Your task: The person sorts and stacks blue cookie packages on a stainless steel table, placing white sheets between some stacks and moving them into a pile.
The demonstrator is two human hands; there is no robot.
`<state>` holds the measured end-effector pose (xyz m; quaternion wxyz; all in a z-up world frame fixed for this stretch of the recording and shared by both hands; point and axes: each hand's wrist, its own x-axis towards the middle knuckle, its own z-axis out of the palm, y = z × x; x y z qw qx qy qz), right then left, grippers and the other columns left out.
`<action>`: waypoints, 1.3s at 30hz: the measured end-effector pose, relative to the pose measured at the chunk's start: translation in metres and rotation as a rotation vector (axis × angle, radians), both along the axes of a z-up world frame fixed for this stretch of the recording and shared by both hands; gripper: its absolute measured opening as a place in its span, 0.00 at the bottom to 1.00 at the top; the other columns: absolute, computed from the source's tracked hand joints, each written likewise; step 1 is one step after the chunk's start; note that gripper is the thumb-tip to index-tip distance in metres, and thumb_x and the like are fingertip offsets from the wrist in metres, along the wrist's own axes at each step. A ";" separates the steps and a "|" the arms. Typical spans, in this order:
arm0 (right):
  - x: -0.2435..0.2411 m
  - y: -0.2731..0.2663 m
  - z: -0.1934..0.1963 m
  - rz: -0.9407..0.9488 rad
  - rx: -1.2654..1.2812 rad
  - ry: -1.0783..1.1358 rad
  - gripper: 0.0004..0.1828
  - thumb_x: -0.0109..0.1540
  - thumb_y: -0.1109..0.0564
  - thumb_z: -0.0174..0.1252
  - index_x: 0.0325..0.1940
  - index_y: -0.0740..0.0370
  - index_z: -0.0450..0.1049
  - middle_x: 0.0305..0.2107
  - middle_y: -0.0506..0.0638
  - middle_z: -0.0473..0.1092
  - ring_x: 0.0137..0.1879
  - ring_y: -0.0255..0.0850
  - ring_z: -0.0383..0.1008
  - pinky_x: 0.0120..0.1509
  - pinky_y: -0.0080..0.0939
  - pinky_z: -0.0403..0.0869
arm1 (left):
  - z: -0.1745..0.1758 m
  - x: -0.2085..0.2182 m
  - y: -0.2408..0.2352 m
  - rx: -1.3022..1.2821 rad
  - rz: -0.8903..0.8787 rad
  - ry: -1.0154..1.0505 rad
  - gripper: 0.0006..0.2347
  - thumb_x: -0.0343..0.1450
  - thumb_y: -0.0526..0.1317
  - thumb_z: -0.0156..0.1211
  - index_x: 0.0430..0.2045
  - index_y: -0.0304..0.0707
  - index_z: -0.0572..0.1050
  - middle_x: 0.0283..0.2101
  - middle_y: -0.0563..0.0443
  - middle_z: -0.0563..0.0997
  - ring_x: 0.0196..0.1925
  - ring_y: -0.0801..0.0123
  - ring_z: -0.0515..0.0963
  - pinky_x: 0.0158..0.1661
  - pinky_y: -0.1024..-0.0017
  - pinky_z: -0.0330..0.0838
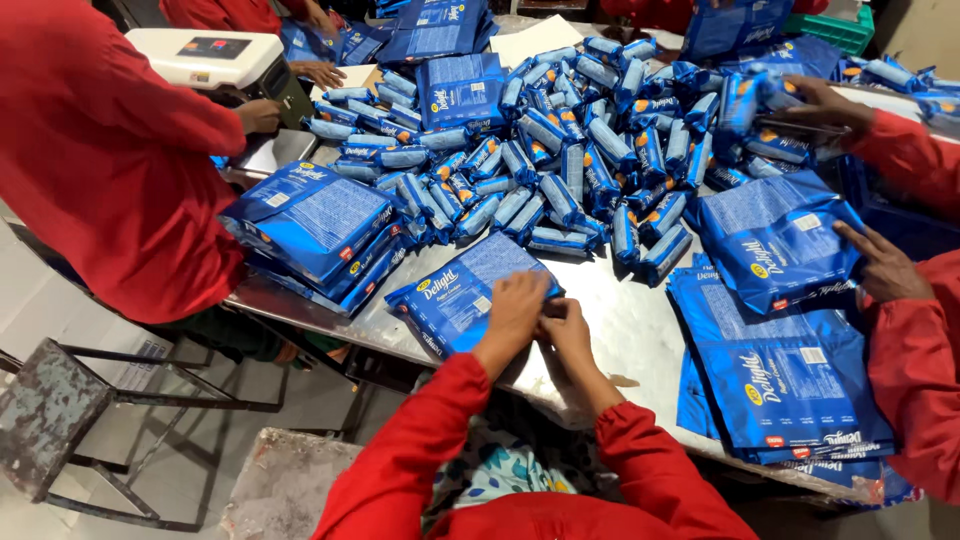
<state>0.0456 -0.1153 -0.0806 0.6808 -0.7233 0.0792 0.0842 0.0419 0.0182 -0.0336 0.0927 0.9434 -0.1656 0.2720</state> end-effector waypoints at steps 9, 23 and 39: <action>0.009 0.007 0.010 -0.178 -0.678 -0.806 0.27 0.52 0.68 0.56 0.56 0.56 0.75 0.57 0.64 0.68 0.53 0.63 0.74 0.53 0.53 0.73 | 0.004 -0.055 0.036 0.124 0.124 0.120 0.36 0.56 0.47 0.74 0.59 0.35 0.69 0.61 0.45 0.72 0.63 0.51 0.69 0.61 0.45 0.58; -0.040 -0.025 0.043 0.073 -0.701 -0.788 0.21 0.56 0.63 0.61 0.54 0.57 0.73 0.51 0.56 0.70 0.59 0.55 0.69 0.62 0.52 0.69 | -0.012 -0.055 0.053 -0.054 -0.150 0.048 0.30 0.60 0.35 0.69 0.60 0.33 0.69 0.59 0.41 0.74 0.62 0.44 0.71 0.63 0.48 0.64; -0.036 0.030 0.030 0.164 -0.995 -0.828 0.39 0.46 0.50 0.73 0.60 0.54 0.70 0.59 0.54 0.66 0.70 0.53 0.59 0.68 0.77 0.54 | 0.013 -0.117 0.093 -0.066 0.185 0.148 0.37 0.53 0.34 0.75 0.61 0.49 0.71 0.60 0.52 0.75 0.68 0.45 0.66 0.63 0.57 0.67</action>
